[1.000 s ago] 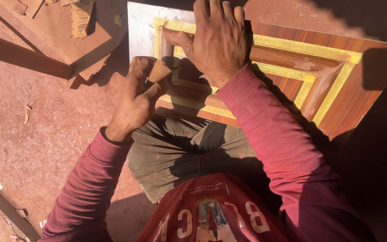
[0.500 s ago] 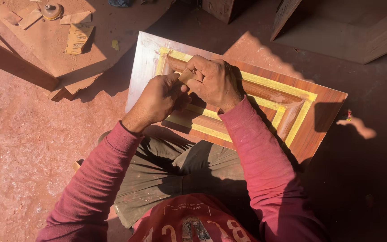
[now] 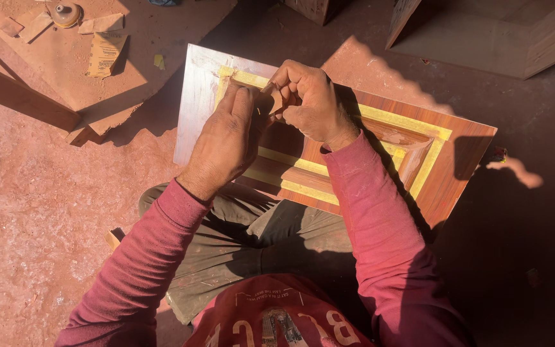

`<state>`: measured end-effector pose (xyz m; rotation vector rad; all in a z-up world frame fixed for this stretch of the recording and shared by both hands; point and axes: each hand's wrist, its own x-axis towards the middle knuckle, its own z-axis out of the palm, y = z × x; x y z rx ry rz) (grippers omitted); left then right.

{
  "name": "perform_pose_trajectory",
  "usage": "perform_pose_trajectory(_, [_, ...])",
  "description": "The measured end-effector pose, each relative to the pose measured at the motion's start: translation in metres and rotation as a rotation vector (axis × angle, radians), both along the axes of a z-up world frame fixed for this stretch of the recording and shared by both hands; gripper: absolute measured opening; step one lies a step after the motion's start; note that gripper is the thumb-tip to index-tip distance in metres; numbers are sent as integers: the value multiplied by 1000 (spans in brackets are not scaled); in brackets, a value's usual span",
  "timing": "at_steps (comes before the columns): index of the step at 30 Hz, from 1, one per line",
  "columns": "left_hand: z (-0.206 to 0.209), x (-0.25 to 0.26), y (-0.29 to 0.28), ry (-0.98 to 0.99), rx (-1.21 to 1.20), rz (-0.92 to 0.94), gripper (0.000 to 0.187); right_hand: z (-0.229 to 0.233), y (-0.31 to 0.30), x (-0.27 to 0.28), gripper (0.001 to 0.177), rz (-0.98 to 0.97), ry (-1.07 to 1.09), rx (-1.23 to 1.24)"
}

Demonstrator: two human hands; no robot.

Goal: The person sits on the floor and sands a rectangular wooden panel with yellow tape borders using a sanding block. The person repeatedly rubs the sanding block along the edges and flat surfaces of the panel, occasionally rotating the panel to access different sides.

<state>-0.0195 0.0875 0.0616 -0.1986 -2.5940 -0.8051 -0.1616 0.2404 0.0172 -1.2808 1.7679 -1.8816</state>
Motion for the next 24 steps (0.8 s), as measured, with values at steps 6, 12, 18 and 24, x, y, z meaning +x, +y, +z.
perform_pose_trajectory(6, [3, 1, 0, 92, -335, 131, 21, -12, -8, 1, 13, -147, -55, 45])
perform_pose_trajectory(12, [19, -3, -4, -66, -40, 104, 22, -5, -4, -6, 10, -68, -108, 59])
perform_pose_trajectory(18, [28, 12, -20, -150, -53, 54, 28, -4, 0, -12, 28, -144, -183, -105])
perform_pose_trajectory(24, [17, 34, -33, -211, -464, 67, 20, -24, -1, -11, 12, -244, 41, -15])
